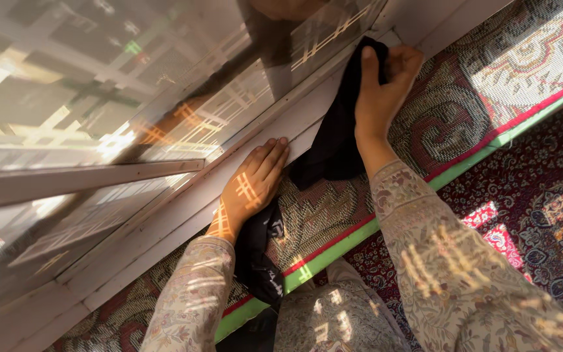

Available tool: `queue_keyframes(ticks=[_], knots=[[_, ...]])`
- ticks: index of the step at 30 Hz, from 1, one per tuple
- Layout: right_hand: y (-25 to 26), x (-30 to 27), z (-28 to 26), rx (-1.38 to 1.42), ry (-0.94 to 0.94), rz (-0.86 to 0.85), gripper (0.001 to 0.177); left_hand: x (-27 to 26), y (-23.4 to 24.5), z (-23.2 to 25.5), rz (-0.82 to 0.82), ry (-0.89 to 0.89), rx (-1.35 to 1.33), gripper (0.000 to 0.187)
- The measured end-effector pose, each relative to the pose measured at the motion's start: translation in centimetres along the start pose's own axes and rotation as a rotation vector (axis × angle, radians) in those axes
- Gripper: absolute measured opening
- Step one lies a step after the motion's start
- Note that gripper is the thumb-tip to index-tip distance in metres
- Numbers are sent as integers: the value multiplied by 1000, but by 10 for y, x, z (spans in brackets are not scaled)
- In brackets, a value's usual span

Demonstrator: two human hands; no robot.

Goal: The person wipes the interior surface of a multi-pane window using a dark cloth. They systematically clean the glass panes and the white frame, moving from the upper sections down to the lower sash and sill.

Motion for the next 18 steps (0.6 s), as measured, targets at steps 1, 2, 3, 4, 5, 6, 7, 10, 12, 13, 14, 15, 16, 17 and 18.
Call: queue_keyframes(ticks=[1,2,3,4,5,6,7,10,12,13,14,15,16,17,18], knots=[[-6,-1,-6,-23,21,-35,22,0,-1,1,-4,5,20,56],[-11,-3,-11,-45,42,-71,18,-1,-3,1,-19,6,45,56],[-16,-7,-16,-67,62,-108,15,-1,-4,1,-34,7,71,57],[-19,-8,-20,-111,99,-134,13,-1,-5,1,-44,6,97,57],[-21,-9,-23,-155,136,-161,11,-1,-6,0,-58,12,107,58],[-22,-9,-25,-199,174,-187,9,-1,-8,0,-70,17,116,59],[-20,-7,-20,-190,126,-167,9,-1,-9,0,-82,23,126,60],[-15,3,-1,-151,22,-113,11,-1,-9,0,-62,19,151,55],[-14,10,7,-111,6,-82,14,-1,-10,0,-69,17,166,56],[-12,13,11,-110,-28,-33,15,-1,-11,0,-72,18,173,56],[-10,14,14,-108,-62,17,15,-2,-11,0,-75,19,171,56],[-8,13,16,-106,-96,66,16,-2,-11,0,-78,19,169,56],[-9,12,13,-124,-79,60,16,-2,-12,-1,-82,18,166,56],[-10,9,9,-142,-61,54,15,-2,-11,-1,-76,19,171,55],[-8,6,5,-164,-45,49,15,-2,-11,-1,-71,19,173,55]])
Point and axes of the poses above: each hand's wrist, its own x-axis towards the middle knuckle, its own y-axis out of the back of the hand, z = x × y, the point moved 7 cm from there along x, towards the middle knuckle, and after that the axes turned 3 degrees about y, right-handed, at the moved point
